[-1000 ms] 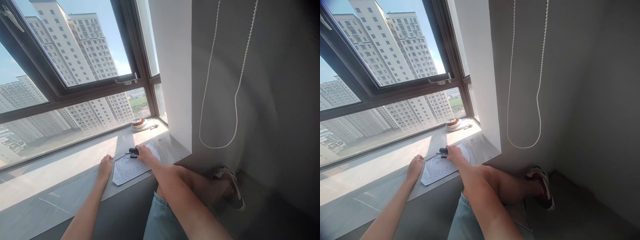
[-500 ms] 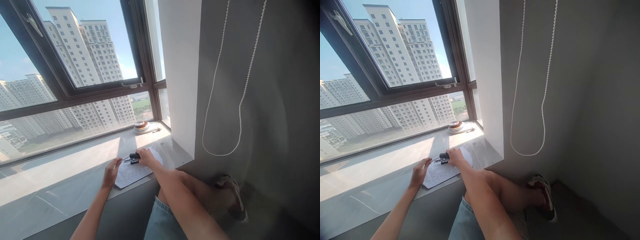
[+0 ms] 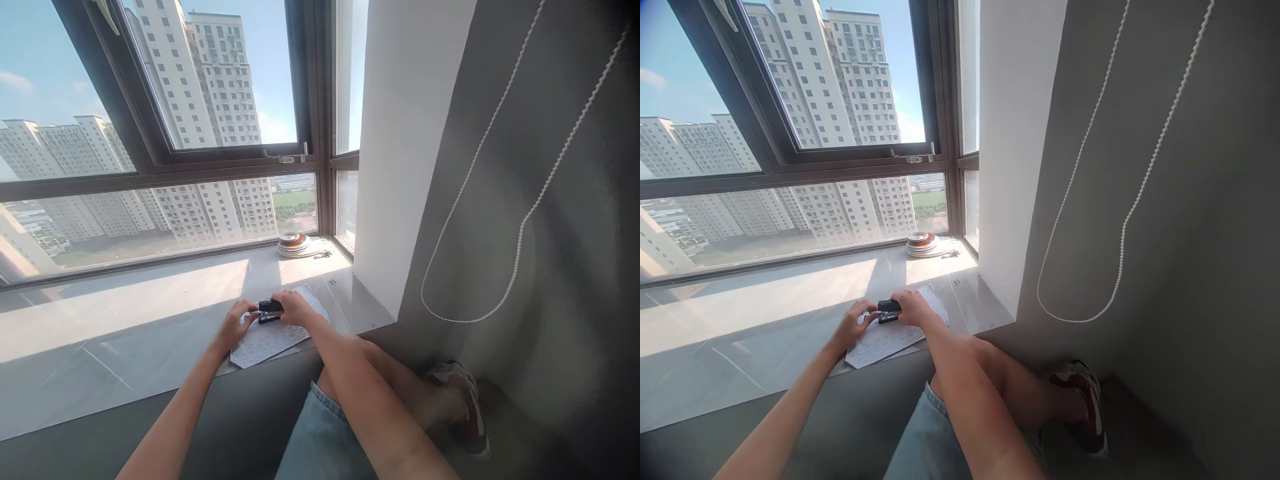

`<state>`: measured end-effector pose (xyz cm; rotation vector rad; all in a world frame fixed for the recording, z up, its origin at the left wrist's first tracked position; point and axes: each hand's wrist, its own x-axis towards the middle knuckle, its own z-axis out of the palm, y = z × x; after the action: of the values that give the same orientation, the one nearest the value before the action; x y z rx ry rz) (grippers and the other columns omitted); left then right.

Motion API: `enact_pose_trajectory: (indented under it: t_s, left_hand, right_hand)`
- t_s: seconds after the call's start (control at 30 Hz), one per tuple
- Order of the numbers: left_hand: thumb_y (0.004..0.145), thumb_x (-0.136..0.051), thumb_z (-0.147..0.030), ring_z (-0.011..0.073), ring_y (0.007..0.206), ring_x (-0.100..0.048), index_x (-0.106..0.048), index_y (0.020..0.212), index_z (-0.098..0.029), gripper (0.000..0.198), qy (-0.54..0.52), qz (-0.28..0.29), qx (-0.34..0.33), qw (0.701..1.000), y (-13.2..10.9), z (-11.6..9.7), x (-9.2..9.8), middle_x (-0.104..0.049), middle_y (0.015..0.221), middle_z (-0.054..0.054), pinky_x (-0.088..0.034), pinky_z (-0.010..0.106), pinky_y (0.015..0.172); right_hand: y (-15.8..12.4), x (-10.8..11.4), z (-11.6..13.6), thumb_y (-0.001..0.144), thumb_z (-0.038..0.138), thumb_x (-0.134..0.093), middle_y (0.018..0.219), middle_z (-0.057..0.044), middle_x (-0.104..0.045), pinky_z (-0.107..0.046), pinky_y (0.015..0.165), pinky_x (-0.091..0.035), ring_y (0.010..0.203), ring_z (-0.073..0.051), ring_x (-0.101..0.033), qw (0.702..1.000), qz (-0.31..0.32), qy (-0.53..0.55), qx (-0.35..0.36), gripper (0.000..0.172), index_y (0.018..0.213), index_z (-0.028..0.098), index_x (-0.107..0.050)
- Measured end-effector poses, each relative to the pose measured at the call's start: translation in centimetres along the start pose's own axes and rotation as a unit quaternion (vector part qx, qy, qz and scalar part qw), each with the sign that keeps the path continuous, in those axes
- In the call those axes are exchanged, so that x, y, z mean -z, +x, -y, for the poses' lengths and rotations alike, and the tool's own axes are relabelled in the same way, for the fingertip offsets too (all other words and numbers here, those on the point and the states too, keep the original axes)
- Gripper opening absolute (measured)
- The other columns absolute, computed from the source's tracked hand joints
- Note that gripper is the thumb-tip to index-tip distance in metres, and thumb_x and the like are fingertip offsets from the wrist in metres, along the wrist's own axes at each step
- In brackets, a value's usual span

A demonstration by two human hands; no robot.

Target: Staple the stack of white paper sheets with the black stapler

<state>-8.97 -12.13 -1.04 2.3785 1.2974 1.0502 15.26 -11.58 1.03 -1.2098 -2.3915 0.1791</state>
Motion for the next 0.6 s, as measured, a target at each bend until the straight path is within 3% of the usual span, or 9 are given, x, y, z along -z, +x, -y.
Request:
enact_pose_trajectory:
  t_s: [0.23,0.6]
  left_hand:
    - [0.092,-0.056,-0.044,0.0278,0.101,-0.062,-0.066,0.099,-0.022,0.026,0.001,0.055,0.017,0.998,0.22,0.41,-0.33,-0.068,0.102,0.011,-0.052,0.041,0.092]
    - [0.089,-0.060,-0.041,0.0256,0.094,-0.064,-0.066,0.095,-0.022,0.021,0.021,0.029,-0.005,0.999,0.33,0.70,-0.54,-0.068,0.096,0.008,-0.052,0.038,0.088]
  right_hand:
    - [-0.06,0.51,0.14,0.082,0.023,-0.071,0.105,-0.005,-0.074,-0.029,0.078,-0.042,0.099,-0.025,-0.068,1.000,0.012,-0.010,-0.006,0.032,0.114,0.024,-0.067]
    - [0.03,0.26,-0.09,0.081,0.023,-0.068,0.102,-0.006,-0.074,-0.030,0.078,-0.042,0.098,-0.026,-0.068,1.000,0.002,-0.025,0.004,0.030,0.111,0.024,-0.066]
